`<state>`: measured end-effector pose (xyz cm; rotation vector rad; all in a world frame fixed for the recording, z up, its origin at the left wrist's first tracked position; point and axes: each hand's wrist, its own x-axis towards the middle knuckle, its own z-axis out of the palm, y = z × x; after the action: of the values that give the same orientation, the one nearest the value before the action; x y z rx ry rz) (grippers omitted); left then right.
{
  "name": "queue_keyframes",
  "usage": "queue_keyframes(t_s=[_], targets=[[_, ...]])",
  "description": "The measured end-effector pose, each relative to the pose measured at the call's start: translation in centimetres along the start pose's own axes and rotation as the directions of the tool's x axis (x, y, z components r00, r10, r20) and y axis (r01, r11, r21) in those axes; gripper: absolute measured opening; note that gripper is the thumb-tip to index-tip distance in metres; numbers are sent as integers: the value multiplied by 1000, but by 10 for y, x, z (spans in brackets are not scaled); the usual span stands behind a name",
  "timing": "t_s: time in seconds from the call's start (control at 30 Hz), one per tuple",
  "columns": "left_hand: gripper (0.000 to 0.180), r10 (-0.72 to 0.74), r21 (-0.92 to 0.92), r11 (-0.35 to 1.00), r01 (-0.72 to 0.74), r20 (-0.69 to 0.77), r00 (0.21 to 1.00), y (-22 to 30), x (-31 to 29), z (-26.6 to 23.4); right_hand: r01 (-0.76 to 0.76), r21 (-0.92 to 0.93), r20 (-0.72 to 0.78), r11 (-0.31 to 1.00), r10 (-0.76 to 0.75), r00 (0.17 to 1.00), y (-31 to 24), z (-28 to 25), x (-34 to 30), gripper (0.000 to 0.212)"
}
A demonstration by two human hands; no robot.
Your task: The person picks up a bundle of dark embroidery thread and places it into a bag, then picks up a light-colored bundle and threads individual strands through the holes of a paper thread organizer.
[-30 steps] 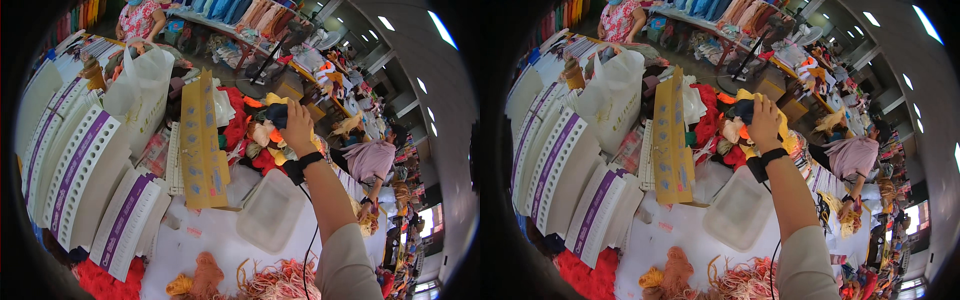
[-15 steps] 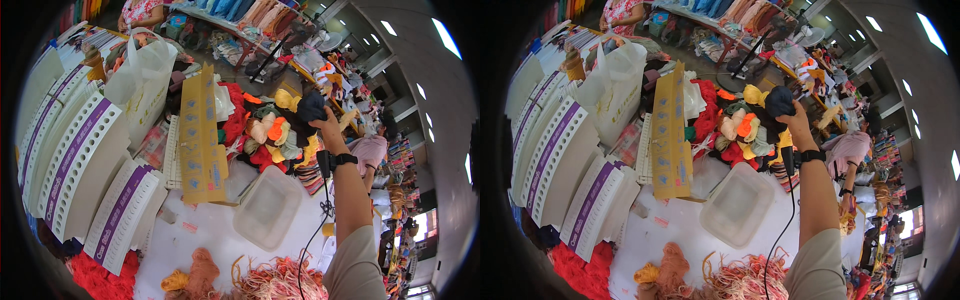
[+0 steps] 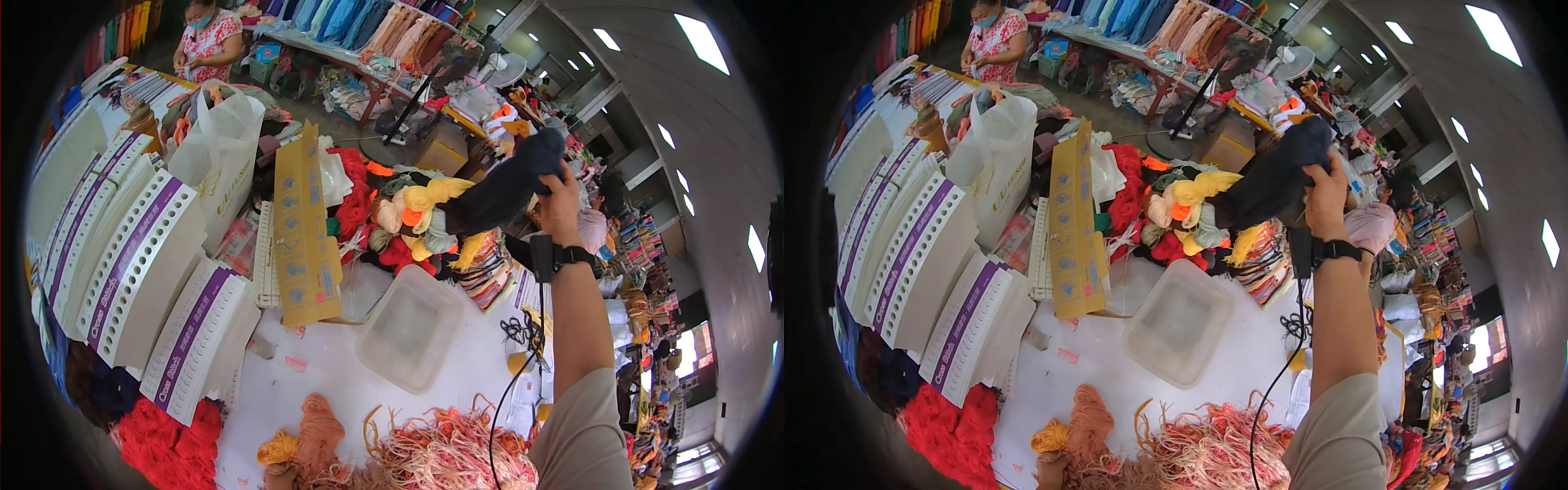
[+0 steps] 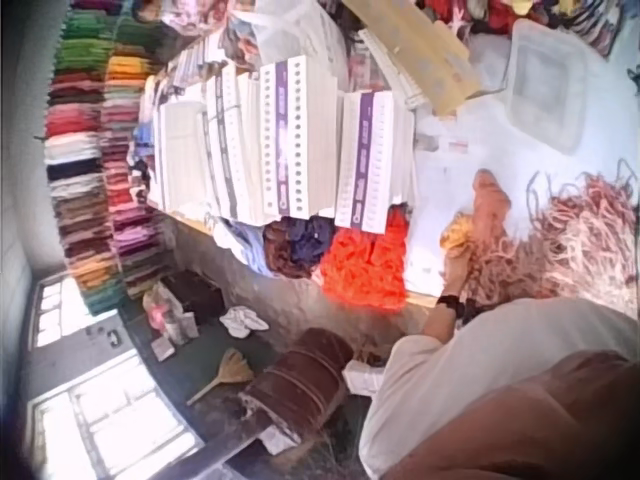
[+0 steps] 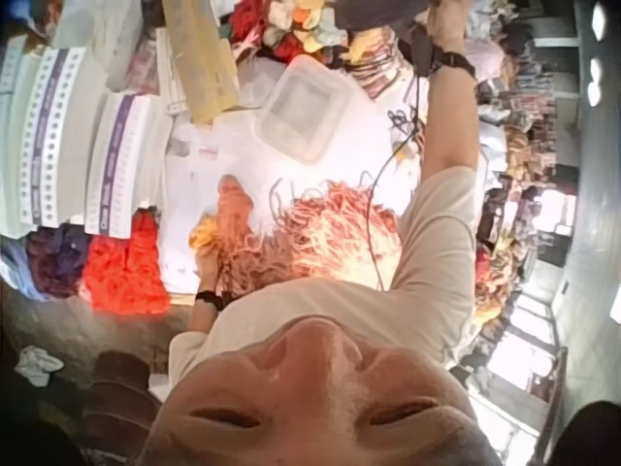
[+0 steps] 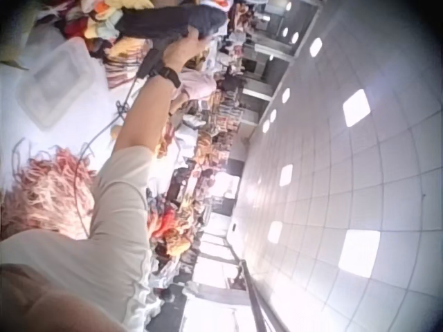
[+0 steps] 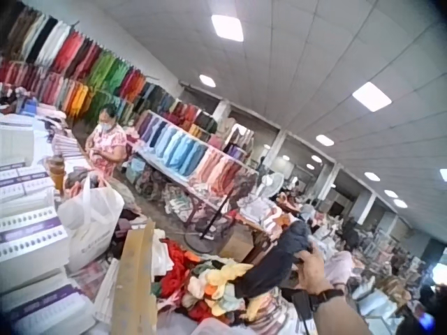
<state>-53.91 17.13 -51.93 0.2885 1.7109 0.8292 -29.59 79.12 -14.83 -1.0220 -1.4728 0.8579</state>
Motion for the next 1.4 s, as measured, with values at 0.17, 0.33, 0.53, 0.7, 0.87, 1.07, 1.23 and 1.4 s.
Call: queue_keyframes(t_s=[0.17, 0.33, 0.53, 0.7, 0.87, 1.07, 1.23, 1.4], targets=[[24, 120, -83, 989, -126, -70, 990, 6, -9, 4, 80, 527, -135, 846, -9, 991, -56, -41, -17, 36], [13, 181, -223, 960, -171, 30, 983, -39, 10, 1, 169, 693, -195, 701, -44, 980, -115, -97, -75, 27], [6, 69, -376, 926, -31, 89, 994, -59, 16, 14, 62, 744, -99, 665, 18, 995, -171, -163, -205, 41], [9, 251, -475, 850, -229, -19, 968, -39, -48, 26, -15, 723, -70, 691, 96, 993, -230, -210, -348, 50], [13, 306, -464, 850, -250, 49, 951, -34, -128, 20, -65, 773, -41, 630, 152, 987, -248, -283, -472, 53], [18, 362, -481, 835, -266, 119, 924, -68, -221, 14, -152, 904, 56, 399, 243, 969, -204, -340, -646, 50], [14, 483, -559, 750, -354, 97, 870, -55, -319, 94, -190, 929, 19, 317, 473, 881, -150, -370, -803, 48], [28, 398, -346, 895, -281, 336, 854, -61, -332, 140, -141, 962, -41, 233, 635, 771, -134, -406, -894, 44]])
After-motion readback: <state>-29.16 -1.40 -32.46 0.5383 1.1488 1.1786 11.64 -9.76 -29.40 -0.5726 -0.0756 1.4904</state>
